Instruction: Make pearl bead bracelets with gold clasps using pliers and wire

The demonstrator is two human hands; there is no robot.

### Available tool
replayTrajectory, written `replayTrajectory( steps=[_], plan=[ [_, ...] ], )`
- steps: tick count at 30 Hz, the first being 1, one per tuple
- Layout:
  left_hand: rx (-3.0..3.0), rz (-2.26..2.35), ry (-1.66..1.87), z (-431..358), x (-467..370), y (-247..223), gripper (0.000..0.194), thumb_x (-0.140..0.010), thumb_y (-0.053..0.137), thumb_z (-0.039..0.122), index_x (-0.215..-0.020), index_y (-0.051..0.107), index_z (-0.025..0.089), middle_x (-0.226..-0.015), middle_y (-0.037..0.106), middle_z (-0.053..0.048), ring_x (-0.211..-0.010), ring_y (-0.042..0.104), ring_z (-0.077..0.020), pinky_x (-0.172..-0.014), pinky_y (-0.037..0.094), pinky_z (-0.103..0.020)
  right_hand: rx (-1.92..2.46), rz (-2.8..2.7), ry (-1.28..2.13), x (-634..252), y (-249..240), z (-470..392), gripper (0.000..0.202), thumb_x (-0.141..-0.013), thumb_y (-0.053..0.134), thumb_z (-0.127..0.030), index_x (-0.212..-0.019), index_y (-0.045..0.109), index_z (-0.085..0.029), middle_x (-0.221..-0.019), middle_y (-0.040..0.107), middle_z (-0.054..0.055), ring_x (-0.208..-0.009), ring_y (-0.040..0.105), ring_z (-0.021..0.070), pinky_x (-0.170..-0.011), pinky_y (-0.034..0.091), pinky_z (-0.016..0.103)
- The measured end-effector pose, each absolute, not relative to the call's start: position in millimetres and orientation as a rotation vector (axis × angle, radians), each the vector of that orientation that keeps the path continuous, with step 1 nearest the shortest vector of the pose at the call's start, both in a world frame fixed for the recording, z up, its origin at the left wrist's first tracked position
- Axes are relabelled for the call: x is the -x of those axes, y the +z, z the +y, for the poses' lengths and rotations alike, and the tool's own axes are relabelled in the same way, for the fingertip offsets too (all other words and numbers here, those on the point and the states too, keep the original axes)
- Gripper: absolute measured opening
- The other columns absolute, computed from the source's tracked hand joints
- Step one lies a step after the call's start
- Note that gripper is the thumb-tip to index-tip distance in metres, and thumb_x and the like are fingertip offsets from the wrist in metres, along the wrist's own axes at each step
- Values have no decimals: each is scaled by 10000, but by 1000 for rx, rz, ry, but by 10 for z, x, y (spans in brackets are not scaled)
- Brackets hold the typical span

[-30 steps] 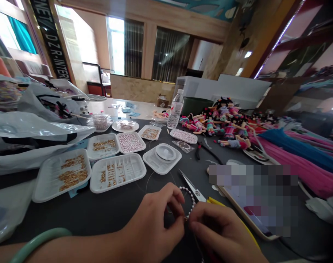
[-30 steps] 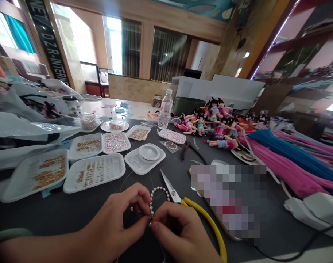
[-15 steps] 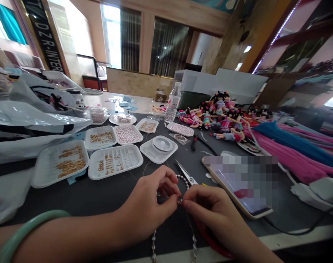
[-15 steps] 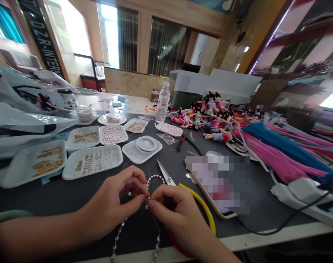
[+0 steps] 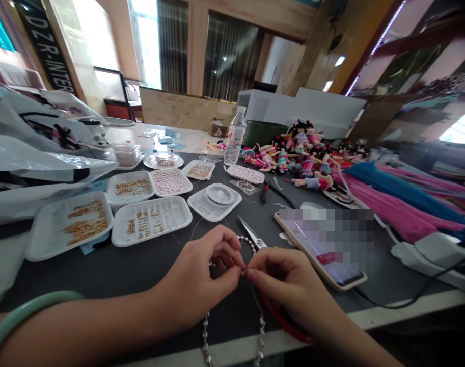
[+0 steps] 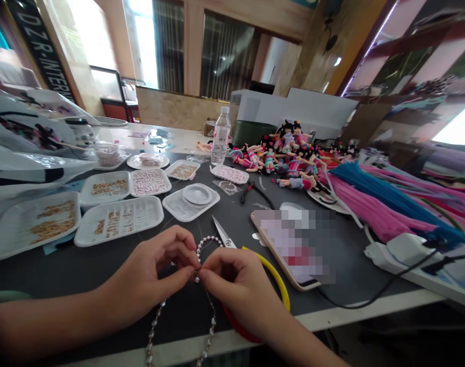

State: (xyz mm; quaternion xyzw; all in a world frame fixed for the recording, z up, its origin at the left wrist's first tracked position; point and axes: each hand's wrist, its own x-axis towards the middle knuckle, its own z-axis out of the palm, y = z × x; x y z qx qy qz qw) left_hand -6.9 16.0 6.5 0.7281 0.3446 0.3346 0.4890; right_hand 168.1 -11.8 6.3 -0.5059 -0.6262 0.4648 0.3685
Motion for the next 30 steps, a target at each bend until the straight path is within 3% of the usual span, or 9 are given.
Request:
replayTrajectory(
  steps=[22,30],
  plan=[
    [-1703,802,772,166,74,67,151,-786,552,130,-901,477,194,-792,652,12,-709,584,-123,-663,473,-259,1210,-1614,1255,-1713,42,-116,159,-762,642,-239,-629,620,-156,-538,524,-43,-512,432,78,-483,322,203],
    [-1639,757,770,179,74,74,86,-808,566,167,-868,505,175,-762,624,12,-674,623,-121,-656,492,-254,1134,-1531,1372,-1731,35,-126,86,-752,686,-192,-674,672,-158,-517,521,-63,-448,406,43,-407,265,170]
  ],
)
